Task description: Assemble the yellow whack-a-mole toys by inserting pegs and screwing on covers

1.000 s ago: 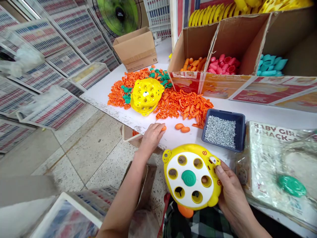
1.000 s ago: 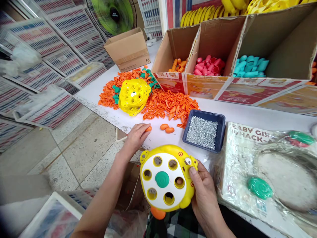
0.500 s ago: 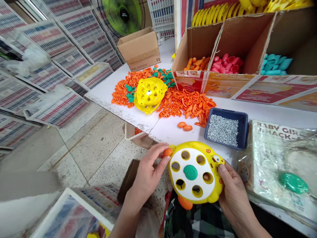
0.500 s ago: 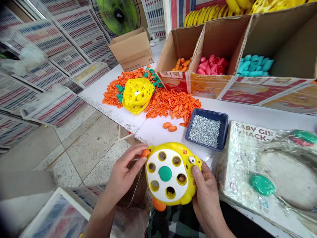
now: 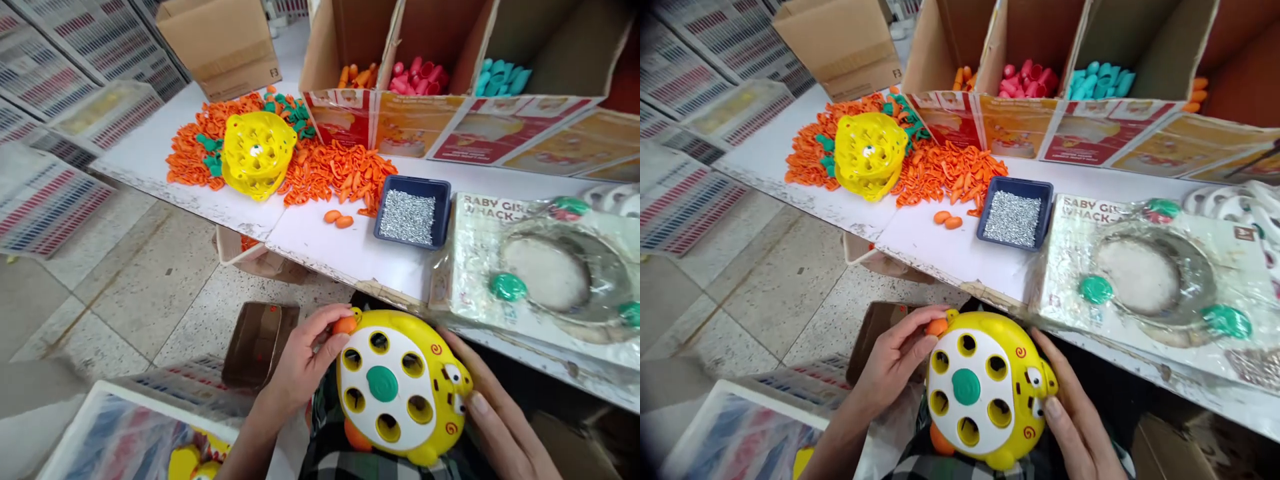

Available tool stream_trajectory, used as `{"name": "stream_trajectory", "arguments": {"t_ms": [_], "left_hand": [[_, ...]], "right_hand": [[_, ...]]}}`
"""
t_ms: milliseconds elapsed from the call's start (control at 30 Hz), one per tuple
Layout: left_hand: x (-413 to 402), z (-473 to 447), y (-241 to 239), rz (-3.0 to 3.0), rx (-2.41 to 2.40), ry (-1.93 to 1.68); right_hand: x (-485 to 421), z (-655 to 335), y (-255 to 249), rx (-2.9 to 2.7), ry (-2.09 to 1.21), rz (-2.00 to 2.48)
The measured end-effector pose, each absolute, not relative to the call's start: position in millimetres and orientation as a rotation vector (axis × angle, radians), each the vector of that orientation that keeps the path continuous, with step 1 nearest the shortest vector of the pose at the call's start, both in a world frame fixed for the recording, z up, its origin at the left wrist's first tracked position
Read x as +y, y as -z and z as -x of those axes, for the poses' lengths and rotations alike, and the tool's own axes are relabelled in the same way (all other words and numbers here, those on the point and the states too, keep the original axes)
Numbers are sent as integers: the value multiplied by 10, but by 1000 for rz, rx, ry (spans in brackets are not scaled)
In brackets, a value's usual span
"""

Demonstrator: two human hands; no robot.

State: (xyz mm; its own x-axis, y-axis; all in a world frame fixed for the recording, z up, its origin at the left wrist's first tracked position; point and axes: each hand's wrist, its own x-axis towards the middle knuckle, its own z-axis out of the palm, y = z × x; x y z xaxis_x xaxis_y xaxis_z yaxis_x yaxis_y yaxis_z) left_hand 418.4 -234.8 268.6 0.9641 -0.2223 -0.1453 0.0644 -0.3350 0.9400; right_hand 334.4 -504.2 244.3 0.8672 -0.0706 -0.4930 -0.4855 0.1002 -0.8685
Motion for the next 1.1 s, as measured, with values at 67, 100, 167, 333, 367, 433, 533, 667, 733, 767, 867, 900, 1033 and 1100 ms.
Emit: {"name": "stream_trajectory", "arguments": {"t_ms": [67, 100, 167, 333, 367, 433, 533, 667, 733, 767, 867, 900, 1033, 1100], "left_hand": [[-2400, -4205, -2717, -1914, -178, 305], [-2414, -4224, -2739, -1922, -207, 312], [-2424, -4268, -2788, -1932, -264, 335], [-2437, -4307, -2856, -1977, -342, 363], [-2442, -4298, -2853, -1990, -328, 354], [-2450, -4272, -2842, -2009, -268, 324], [-2460, -4247, -2830, -2017, -190, 285], [-2478, -4289, -2852, -2048, -237, 241], [-2483, -4332, -2864, -2072, -287, 221], [-2484, -4355, -2867, -2083, -311, 213], [-2476, -4409, -2858, -2110, -387, 197], [-2473, -4419, -2849, -2116, -416, 191], [-2473, -4413, -2799, -2117, -522, 133], [-2483, -4386, -2779, -2098, -533, 114]], "right_hand": [[-5117, -3355, -2514, 396, -295, 1500], [-5127, -3388, -2545, 369, -280, 1478], [-5100, -3489, -2593, 346, -260, 1381], [-4901, -3761, -2691, 361, -439, 1147], [-4862, -3793, -2710, 371, -476, 1138], [-4798, -3825, -2741, 401, -466, 1166], [-4750, -3817, -2748, 391, -370, 1258], [-4765, -3803, -2687, 262, -381, 1325], [-4777, -3805, -2657, 250, -374, 1359], [-4780, -3805, -2646, 252, -364, 1383], [-4780, -3795, -2617, 239, -340, 1429], [-4780, -3787, -2606, 232, -335, 1426], [-4789, -3740, -2571, 223, -305, 1397], [-4800, -3719, -2572, 225, -290, 1383]]}}
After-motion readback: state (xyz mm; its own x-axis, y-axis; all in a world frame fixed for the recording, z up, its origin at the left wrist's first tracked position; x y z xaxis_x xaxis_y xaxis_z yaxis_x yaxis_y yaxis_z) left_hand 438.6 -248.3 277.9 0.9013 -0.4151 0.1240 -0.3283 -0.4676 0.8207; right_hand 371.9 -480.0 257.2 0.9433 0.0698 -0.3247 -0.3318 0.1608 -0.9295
